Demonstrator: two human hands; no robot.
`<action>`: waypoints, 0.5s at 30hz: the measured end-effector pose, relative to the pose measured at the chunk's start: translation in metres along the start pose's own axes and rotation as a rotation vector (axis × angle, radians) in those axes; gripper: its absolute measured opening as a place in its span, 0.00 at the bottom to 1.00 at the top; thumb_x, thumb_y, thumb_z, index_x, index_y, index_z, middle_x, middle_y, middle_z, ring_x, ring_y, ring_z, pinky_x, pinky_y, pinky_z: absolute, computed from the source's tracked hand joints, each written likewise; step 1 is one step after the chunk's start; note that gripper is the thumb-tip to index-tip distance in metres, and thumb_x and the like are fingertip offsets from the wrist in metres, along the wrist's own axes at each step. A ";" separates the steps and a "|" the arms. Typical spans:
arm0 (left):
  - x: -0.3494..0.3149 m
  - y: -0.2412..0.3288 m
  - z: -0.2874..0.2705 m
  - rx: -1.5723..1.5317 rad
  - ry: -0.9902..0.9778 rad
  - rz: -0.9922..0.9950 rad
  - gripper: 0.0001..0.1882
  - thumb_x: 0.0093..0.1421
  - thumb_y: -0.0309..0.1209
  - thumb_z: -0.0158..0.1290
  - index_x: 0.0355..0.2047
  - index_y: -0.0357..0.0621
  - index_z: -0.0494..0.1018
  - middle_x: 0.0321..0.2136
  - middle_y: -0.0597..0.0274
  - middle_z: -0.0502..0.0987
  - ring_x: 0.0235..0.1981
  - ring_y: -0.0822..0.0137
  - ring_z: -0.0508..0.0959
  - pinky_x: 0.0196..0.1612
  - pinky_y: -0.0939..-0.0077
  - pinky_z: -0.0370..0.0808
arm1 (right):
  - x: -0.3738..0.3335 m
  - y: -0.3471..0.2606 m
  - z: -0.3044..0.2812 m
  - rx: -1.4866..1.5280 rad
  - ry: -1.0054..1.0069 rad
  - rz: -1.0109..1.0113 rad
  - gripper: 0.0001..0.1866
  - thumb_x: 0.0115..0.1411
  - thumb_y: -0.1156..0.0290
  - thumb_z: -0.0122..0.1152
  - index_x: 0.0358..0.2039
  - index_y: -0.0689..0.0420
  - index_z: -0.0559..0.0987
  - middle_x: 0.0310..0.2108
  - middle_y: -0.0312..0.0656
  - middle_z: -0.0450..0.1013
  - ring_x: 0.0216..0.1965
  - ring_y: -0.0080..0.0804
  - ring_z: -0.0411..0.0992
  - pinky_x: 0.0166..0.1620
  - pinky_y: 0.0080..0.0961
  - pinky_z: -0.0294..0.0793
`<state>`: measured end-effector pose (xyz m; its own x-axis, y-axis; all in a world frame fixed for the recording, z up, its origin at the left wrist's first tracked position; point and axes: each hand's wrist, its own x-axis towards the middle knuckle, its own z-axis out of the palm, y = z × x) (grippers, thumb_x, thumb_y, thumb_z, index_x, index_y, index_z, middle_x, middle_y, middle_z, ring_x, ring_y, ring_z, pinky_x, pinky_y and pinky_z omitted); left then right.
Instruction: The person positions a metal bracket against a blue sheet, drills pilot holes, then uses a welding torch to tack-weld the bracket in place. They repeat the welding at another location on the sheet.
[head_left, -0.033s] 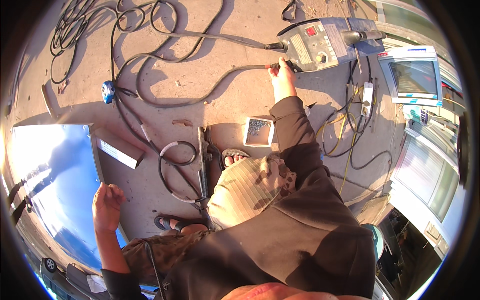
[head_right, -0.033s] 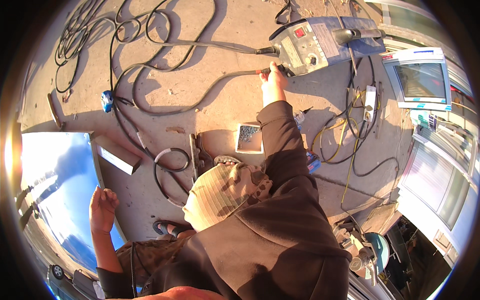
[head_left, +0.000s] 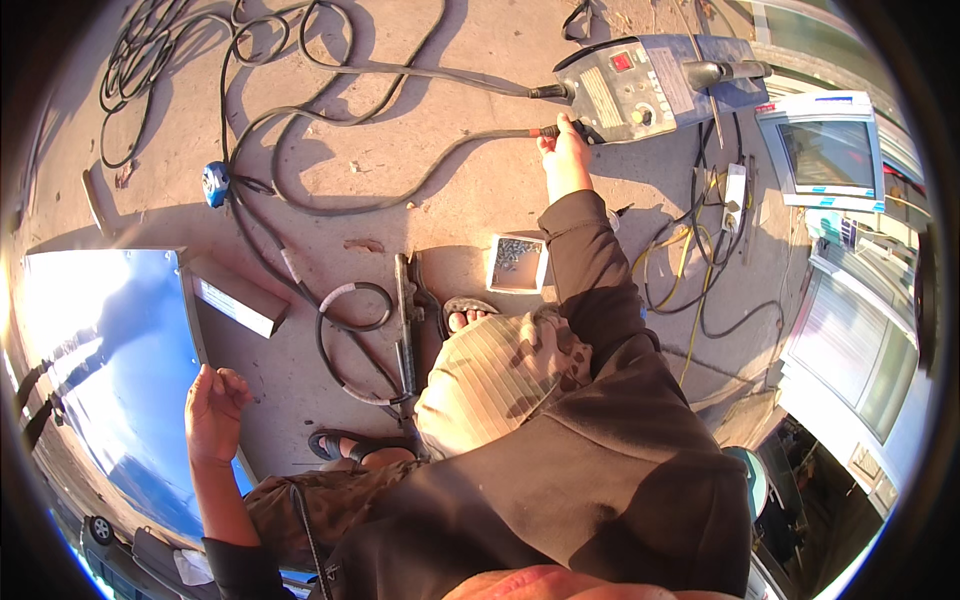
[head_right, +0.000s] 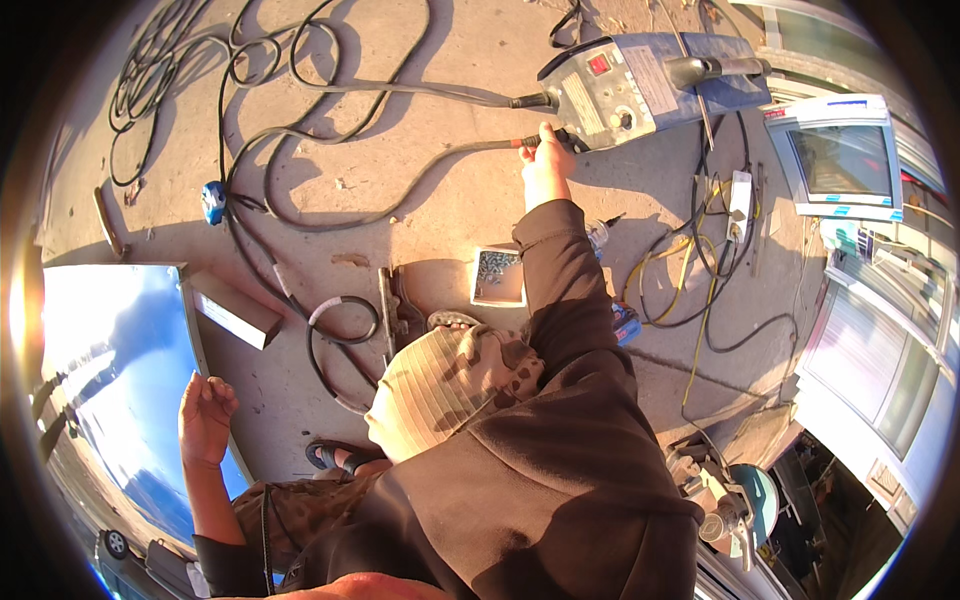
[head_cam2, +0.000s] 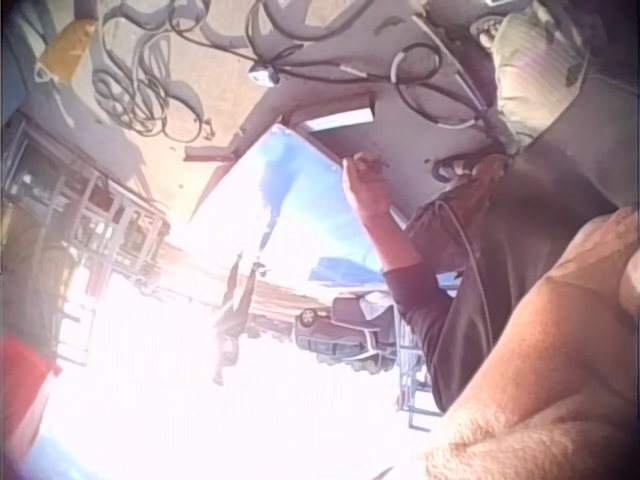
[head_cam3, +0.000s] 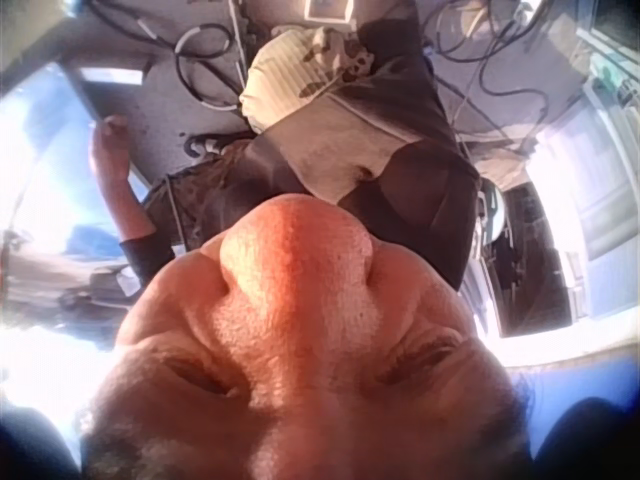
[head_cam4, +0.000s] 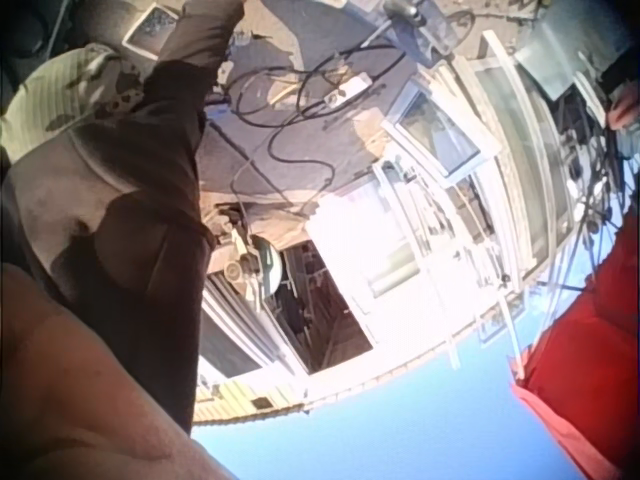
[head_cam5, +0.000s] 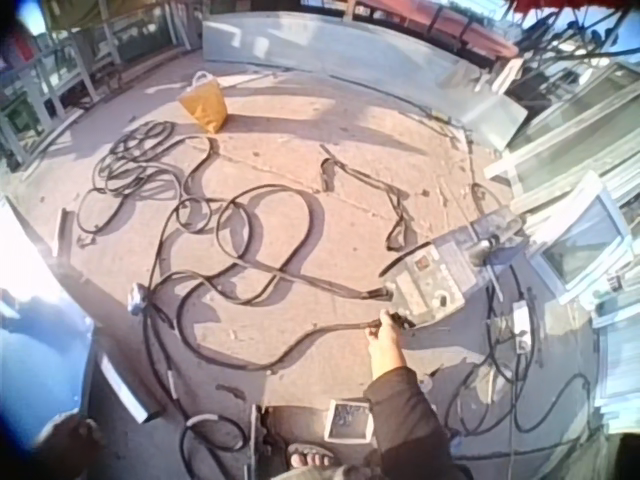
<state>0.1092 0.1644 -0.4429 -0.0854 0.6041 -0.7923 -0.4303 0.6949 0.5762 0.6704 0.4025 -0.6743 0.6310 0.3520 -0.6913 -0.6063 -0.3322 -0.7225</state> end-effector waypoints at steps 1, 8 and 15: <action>0.001 0.000 0.001 -0.008 -0.016 0.002 0.18 0.72 0.41 0.45 0.25 0.48 0.65 0.29 0.61 0.74 0.34 0.65 0.76 0.39 0.69 0.74 | -0.002 -0.002 0.003 0.010 0.074 0.025 0.17 0.58 0.64 0.72 0.29 0.62 0.74 0.18 0.39 0.68 0.16 0.29 0.64 0.18 0.27 0.70; -0.003 -0.002 -0.004 0.004 0.034 0.008 0.18 0.72 0.41 0.46 0.25 0.48 0.65 0.29 0.61 0.75 0.33 0.65 0.77 0.39 0.69 0.74 | -0.010 -0.003 0.002 -0.073 0.099 -0.014 0.15 0.61 0.63 0.69 0.33 0.61 0.75 0.20 0.43 0.72 0.16 0.33 0.71 0.14 0.24 0.64; 0.001 -0.002 -0.006 0.023 0.022 0.019 0.18 0.72 0.40 0.46 0.25 0.47 0.65 0.29 0.59 0.76 0.32 0.64 0.76 0.38 0.68 0.74 | 0.018 -0.013 -0.028 0.023 -0.285 0.108 0.12 0.69 0.62 0.55 0.34 0.58 0.74 0.28 0.43 0.74 0.29 0.40 0.76 0.32 0.34 0.78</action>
<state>0.1043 0.1611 -0.4460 -0.1133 0.6091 -0.7850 -0.4073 0.6921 0.5959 0.7031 0.3883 -0.6776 0.4031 0.5479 -0.7330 -0.6753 -0.3625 -0.6423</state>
